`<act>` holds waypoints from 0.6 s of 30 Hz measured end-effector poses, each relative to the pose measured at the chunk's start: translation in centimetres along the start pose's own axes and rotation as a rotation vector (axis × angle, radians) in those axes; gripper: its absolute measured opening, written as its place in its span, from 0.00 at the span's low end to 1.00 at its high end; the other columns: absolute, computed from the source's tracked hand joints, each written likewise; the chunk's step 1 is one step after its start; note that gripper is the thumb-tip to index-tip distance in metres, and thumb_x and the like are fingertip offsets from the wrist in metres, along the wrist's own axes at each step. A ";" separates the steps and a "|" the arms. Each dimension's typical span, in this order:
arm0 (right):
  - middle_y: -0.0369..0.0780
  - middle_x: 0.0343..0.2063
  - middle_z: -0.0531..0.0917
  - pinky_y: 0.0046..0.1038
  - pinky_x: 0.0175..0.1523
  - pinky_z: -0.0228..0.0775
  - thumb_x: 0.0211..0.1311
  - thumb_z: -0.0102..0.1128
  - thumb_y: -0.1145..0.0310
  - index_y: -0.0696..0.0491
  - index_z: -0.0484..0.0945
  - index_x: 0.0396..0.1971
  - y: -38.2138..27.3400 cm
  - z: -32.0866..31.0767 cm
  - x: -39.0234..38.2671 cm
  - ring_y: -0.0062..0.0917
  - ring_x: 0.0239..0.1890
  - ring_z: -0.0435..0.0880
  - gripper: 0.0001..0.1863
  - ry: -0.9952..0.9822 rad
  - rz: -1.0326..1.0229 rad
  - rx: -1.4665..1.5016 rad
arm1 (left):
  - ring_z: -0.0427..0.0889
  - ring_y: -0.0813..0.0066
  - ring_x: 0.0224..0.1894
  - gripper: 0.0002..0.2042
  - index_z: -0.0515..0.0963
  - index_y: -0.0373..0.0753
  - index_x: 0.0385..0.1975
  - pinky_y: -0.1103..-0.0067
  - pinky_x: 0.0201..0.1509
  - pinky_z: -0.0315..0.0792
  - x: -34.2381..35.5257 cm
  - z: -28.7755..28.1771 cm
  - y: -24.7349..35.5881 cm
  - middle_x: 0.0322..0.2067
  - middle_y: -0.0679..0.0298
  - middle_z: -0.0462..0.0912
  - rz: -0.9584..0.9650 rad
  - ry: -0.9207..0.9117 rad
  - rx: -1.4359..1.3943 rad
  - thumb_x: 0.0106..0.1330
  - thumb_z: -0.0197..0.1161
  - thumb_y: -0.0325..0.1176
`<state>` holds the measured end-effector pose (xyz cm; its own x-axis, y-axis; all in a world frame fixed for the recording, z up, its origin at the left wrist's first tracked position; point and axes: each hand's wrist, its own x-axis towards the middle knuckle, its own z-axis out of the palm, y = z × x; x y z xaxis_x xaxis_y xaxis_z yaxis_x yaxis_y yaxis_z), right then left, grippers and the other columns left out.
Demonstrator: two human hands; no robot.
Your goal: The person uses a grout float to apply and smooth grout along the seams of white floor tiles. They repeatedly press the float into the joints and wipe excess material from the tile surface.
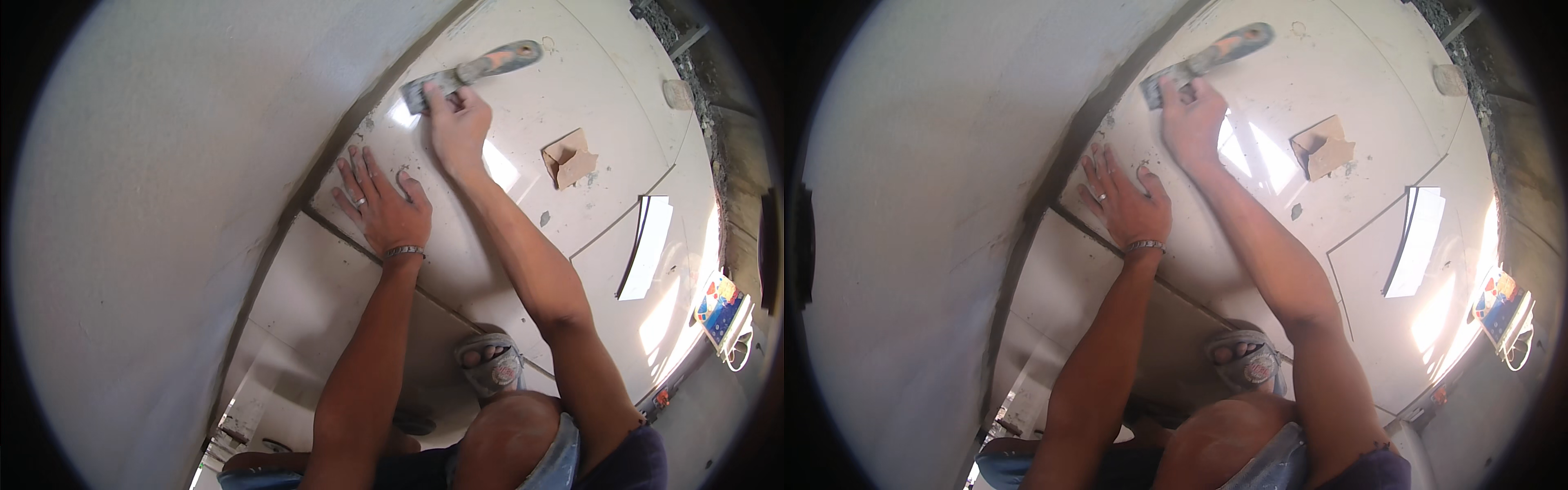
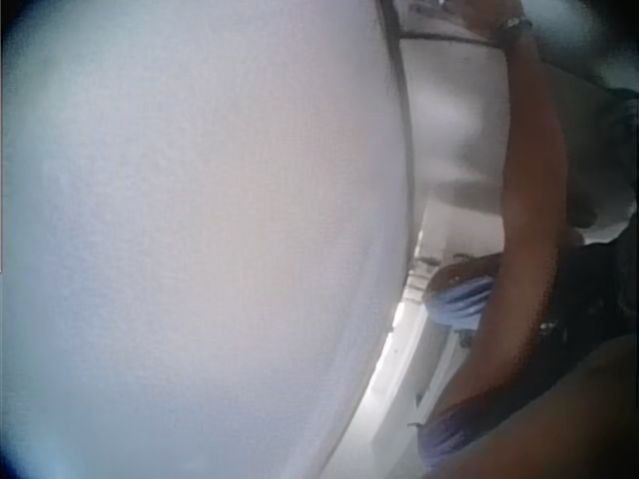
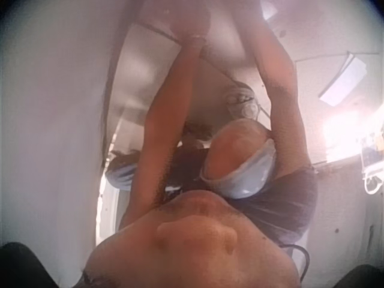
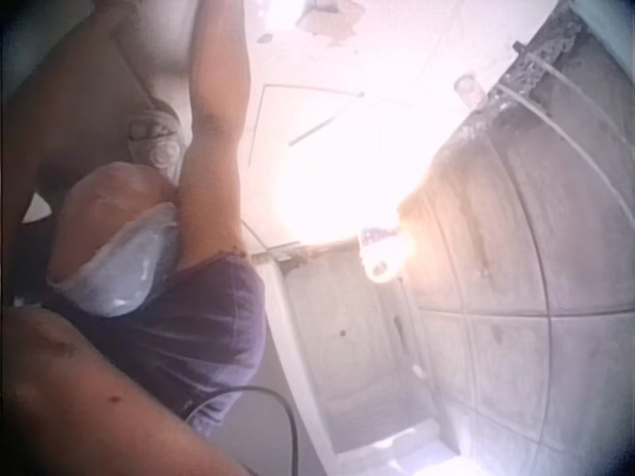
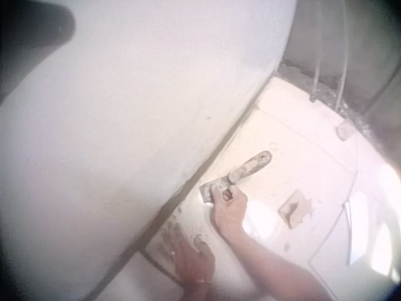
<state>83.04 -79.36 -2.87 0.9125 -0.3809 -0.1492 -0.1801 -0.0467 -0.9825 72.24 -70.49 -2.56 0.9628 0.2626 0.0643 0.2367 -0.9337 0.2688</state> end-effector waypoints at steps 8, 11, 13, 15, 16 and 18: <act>0.46 0.21 0.83 0.31 0.35 0.72 0.65 0.69 0.62 0.64 0.82 0.34 -0.4 -0.3 0.3 0.24 0.25 0.80 0.17 -0.041 -0.010 -0.136 | 0.52 0.49 0.79 0.30 0.61 0.34 0.72 0.44 0.78 0.48 0.1 -0.1 0.1 0.73 0.52 0.62 -0.001 0.024 -0.004 0.72 0.52 0.39; 0.42 0.22 0.83 0.29 0.34 0.71 0.66 0.70 0.63 0.64 0.82 0.32 1.0 -0.1 -0.7 0.21 0.26 0.79 0.16 -0.127 -0.051 -0.188 | 0.52 0.49 0.79 0.30 0.60 0.34 0.72 0.44 0.78 0.47 0.0 0.0 0.0 0.73 0.52 0.62 -0.002 0.012 0.019 0.72 0.52 0.40; 0.34 0.21 0.81 0.23 0.32 0.67 0.67 0.71 0.64 0.64 0.83 0.33 0.0 -0.1 0.2 0.13 0.26 0.72 0.15 -0.088 -0.052 -0.129 | 0.52 0.49 0.79 0.30 0.60 0.34 0.72 0.44 0.78 0.47 0.1 0.0 -0.3 0.73 0.52 0.62 -0.008 0.016 0.019 0.72 0.52 0.40; 0.40 0.22 0.83 0.27 0.33 0.70 0.66 0.70 0.64 0.64 0.83 0.33 -0.8 -0.5 1.0 0.18 0.26 0.76 0.15 -0.059 -0.040 -0.075 | 0.52 0.49 0.79 0.31 0.60 0.34 0.72 0.44 0.79 0.46 0.2 0.1 0.0 0.73 0.52 0.61 -0.006 0.017 0.006 0.72 0.52 0.40; 0.45 0.22 0.84 0.30 0.33 0.71 0.66 0.70 0.63 0.64 0.81 0.31 0.6 -0.3 0.1 0.22 0.24 0.79 0.16 -0.118 -0.054 -0.146 | 0.52 0.49 0.79 0.31 0.59 0.33 0.73 0.44 0.79 0.45 0.1 0.0 0.2 0.73 0.51 0.61 -0.006 0.013 -0.002 0.72 0.51 0.40; 0.50 0.22 0.84 0.32 0.33 0.72 0.65 0.70 0.64 0.65 0.80 0.28 0.5 0.5 -2.1 0.26 0.23 0.81 0.17 -0.280 -0.174 -0.220 | 0.51 0.49 0.80 0.32 0.59 0.33 0.73 0.45 0.79 0.44 0.0 0.0 -0.3 0.74 0.51 0.61 -0.012 -0.001 0.004 0.72 0.51 0.40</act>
<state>81.22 -78.09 -3.13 0.9957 -0.0844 -0.0372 -0.0608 -0.2967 -0.9530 72.19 -70.18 -2.60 0.9599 0.2737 0.0599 0.2490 -0.9314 0.2656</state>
